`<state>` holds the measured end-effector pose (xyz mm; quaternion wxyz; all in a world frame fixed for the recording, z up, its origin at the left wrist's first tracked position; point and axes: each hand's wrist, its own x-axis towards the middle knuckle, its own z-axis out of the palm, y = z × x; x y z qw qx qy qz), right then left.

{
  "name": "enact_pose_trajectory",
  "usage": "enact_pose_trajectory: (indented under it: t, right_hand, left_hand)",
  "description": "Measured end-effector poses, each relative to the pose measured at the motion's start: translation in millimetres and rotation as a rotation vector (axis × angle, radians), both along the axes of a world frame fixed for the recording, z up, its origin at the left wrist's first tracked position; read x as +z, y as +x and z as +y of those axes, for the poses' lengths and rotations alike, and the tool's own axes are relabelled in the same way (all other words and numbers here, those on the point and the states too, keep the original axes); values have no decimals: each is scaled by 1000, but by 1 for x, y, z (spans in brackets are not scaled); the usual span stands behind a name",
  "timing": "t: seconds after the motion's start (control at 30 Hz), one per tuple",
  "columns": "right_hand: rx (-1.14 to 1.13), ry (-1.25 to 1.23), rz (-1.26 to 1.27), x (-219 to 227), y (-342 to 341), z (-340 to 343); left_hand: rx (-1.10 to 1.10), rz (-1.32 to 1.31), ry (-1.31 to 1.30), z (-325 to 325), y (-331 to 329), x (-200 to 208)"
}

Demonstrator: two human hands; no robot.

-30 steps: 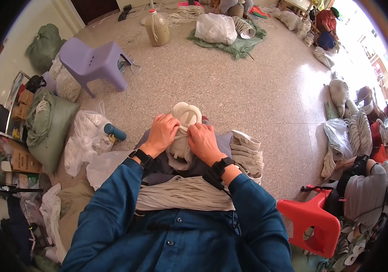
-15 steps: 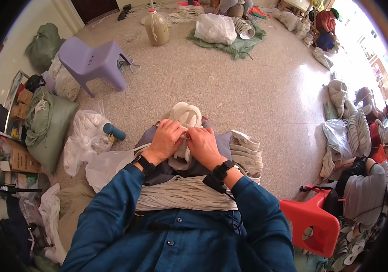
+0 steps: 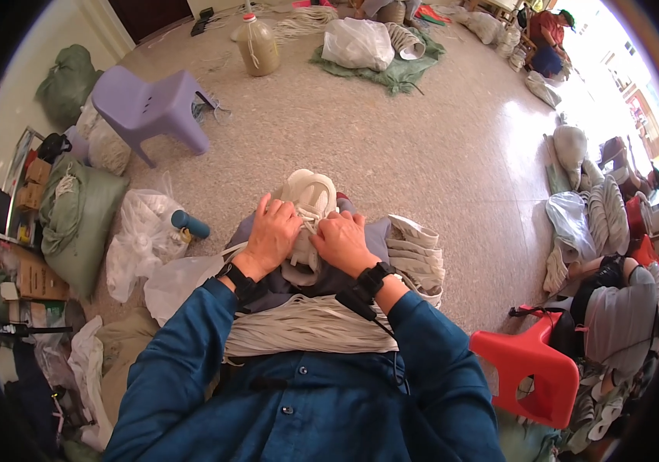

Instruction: Threading white straps through the holes of a cream-colored shoe.

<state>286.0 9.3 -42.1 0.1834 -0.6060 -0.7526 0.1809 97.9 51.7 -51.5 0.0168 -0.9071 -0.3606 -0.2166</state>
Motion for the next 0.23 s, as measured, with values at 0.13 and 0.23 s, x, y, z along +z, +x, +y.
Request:
enact_pose_trajectory:
  t: [0.13,0.23]
  right_hand:
    - [-26,24,9,1,-2,-4]
    - [-28,81,-7,-4,-3,-5]
  left_hand:
    - [-32,61,14,-2,-5,14]
    - [-48,68,-21,-17,-30,25]
